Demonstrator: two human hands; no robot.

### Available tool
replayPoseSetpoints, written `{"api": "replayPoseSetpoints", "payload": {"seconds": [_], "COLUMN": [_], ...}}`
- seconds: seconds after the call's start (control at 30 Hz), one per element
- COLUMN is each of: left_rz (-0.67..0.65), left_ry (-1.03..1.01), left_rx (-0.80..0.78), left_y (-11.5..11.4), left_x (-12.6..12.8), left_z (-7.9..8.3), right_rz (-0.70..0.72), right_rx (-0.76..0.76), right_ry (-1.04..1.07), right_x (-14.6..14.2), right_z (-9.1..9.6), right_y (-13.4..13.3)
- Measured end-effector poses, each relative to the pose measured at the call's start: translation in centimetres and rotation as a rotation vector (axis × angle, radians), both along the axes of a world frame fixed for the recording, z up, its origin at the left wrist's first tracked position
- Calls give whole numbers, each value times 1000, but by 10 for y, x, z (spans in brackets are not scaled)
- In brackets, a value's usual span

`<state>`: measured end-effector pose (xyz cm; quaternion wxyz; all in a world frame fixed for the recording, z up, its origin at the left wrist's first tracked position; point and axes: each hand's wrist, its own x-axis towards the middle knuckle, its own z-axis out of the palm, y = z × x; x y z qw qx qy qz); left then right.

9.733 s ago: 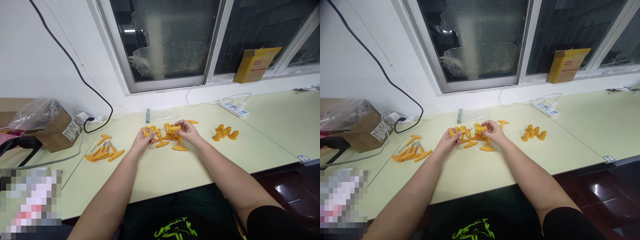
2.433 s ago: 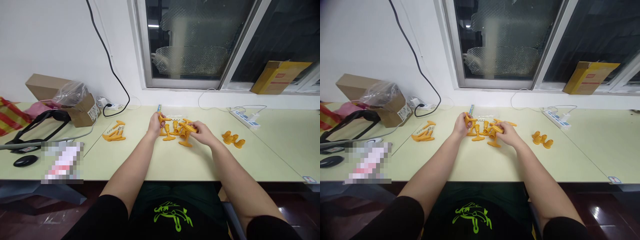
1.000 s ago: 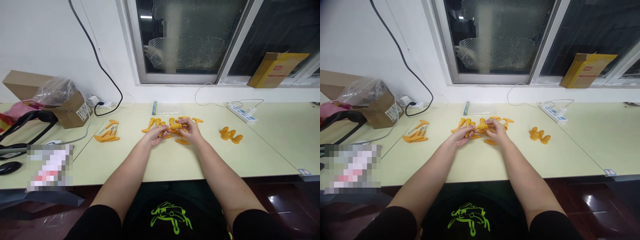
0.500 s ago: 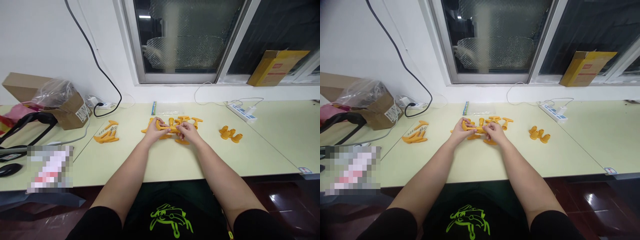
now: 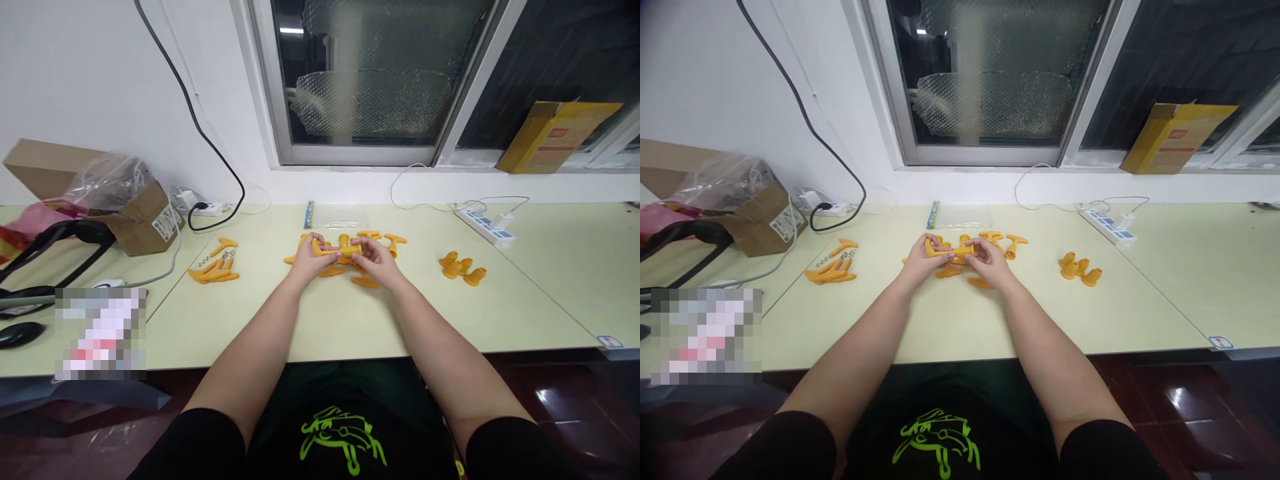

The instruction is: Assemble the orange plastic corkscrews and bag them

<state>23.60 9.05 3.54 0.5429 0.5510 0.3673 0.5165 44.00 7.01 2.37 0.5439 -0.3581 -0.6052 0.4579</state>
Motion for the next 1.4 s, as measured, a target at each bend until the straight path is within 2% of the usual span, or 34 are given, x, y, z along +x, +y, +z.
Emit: {"api": "replayPoseSetpoints", "payload": {"seconds": [0.17,0.27,0.33,0.4,0.5,0.57,0.63,0.7,0.8,0.87,0.93,1.0,1.07,1.1,1.17,1.23,1.3,1.4], "left_rz": [-33,-48,-54,-28,13,4,-29,-42,-7,21,34,61,172,276,546,744,795,816], "left_ry": [54,130,162,143,53,3,-10,46,186,241,257,258,287,337,549,854,1035,1126], "left_rx": [117,210,227,181,22,-85,-147,-99,150,280,335,370,395,395,331,144,-91,-297], "left_y": [-8,-15,-17,-16,-10,-6,-5,-7,-17,-23,-25,-21,-12,-7,5,14,21,27], "left_x": [-2,1,3,4,5,4,4,4,5,7,8,4,-6,-13,-34,-60,-87,-121], "left_z": [5,8,8,9,7,5,3,2,5,8,10,12,13,14,16,18,20,21], "right_rz": [32,-6,-27,-23,-20,-26,-22,-9,53,116,157,140,46,-30,-221,-414,-529,-518], "right_rx": [-206,-383,-439,-366,-138,-117,-263,-474,-733,-823,-815,-727,-621,-576,-492,-415,-384,-382], "right_ry": [-38,-119,-149,-99,-49,-77,-65,-15,37,34,61,144,235,259,226,82,-87,-199], "right_x": [1,1,1,1,1,0,-2,-2,0,2,5,10,16,20,28,36,42,46], "right_z": [3,4,4,5,6,7,7,9,12,15,18,20,19,16,10,1,-8,-16], "right_y": [-1,-3,-4,-4,-4,-4,-4,-3,-4,-4,-5,-3,2,5,13,20,25,28]}}
